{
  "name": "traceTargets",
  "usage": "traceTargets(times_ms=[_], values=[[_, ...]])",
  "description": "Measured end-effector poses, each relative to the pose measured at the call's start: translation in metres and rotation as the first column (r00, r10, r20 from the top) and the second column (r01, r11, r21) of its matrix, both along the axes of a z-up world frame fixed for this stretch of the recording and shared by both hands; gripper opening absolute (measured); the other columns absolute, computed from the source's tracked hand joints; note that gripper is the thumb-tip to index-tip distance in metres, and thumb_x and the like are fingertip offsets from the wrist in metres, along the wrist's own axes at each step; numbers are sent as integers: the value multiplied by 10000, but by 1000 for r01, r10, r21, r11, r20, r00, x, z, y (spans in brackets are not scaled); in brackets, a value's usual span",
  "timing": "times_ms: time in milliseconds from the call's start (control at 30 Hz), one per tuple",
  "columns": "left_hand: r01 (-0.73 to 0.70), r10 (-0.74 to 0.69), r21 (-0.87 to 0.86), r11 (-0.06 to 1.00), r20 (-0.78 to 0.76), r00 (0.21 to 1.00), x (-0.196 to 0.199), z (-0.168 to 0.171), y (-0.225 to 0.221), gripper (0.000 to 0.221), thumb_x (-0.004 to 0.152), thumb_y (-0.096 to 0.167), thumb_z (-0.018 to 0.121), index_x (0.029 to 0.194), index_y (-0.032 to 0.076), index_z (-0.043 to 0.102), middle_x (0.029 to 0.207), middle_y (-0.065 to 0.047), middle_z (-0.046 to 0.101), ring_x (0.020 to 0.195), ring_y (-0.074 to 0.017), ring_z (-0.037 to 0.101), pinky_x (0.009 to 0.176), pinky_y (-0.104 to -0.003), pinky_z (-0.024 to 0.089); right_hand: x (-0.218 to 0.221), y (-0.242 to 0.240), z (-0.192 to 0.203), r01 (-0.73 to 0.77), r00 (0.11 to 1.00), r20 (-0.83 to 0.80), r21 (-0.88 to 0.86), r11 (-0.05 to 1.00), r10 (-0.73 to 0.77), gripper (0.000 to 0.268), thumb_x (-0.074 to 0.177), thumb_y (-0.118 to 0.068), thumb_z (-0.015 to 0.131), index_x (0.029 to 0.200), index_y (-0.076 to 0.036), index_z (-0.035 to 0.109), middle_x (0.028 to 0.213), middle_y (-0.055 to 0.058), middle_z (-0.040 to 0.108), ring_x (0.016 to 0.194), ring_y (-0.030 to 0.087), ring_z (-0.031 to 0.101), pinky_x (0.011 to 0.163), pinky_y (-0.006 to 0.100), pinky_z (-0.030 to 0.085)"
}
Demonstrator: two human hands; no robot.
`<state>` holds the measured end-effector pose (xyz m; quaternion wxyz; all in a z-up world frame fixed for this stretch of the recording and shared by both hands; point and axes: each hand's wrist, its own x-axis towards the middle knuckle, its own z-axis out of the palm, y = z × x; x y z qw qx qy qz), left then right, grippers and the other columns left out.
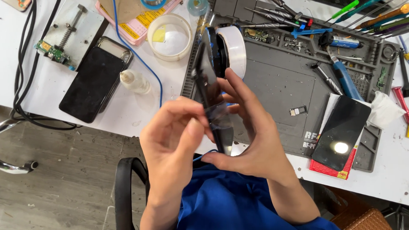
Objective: The person is assembling a mobile phone, applying adhesive tape to the frame, cleaning the screen with a cloth, and testing the charging functionality.
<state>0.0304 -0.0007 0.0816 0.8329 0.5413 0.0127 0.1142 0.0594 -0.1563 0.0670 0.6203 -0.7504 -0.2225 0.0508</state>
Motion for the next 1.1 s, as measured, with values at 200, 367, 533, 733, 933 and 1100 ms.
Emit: traceTargets(times_ms=[200,367,533,733,933,1100], values=[[-213,199,309,927,77,977,9,2,-22,141,940,89,713,922,41,581,793,-42,567,678,-87,517,614,-190,444,-8,-3,0,144,989,37,-9,990,-144,1135,703,-151,901,1601,-11,221,1601,221,489,1346,236,610,1053,312,533],[-250,204,355,901,163,965,5,1,-42,250,864,-67,762,1031,-4,588,852,-117,610,706,-148,618,589,-209,566,-16,-13,4,293,951,110,-35,955,-288,1123,729,-136,909,1607,-40,215,1599,246,495,1423,272,575,1096,331,538],[-217,179,409,886,131,975,4,-6,-66,414,801,-91,825,1121,4,580,864,-99,638,672,-127,657,592,-195,601,-26,-34,-5,452,869,257,-69,889,-422,1132,754,-183,951,1595,-10,213,1607,306,447,1477,359,562,1180,387,544],[-70,18,268,961,192,981,-7,-30,-101,380,952,144,659,1222,-17,447,975,-201,616,827,-229,634,745,-283,597,-47,-97,-8,664,747,199,-169,728,-635,1174,669,-233,882,1586,63,212,1578,262,454,1418,270,507,1178,318,401],[-157,-54,669,726,284,957,1,-52,-127,205,911,30,727,1082,43,615,1002,-135,657,835,-263,631,763,-335,526,-59,-172,-35,816,523,256,-424,392,-813,1077,813,-210,839,1630,-63,153,1490,278,499,1313,367,532,1078,433,424],[-263,-116,818,512,370,922,22,-64,-142,133,974,-2,713,1091,14,652,943,-117,661,767,-264,581,700,-343,507,-70,-203,-58,841,411,141,-440,315,-901,1024,854,-197,799,1621,-105,127,1529,310,461,1271,338,518,1042,410,381]])
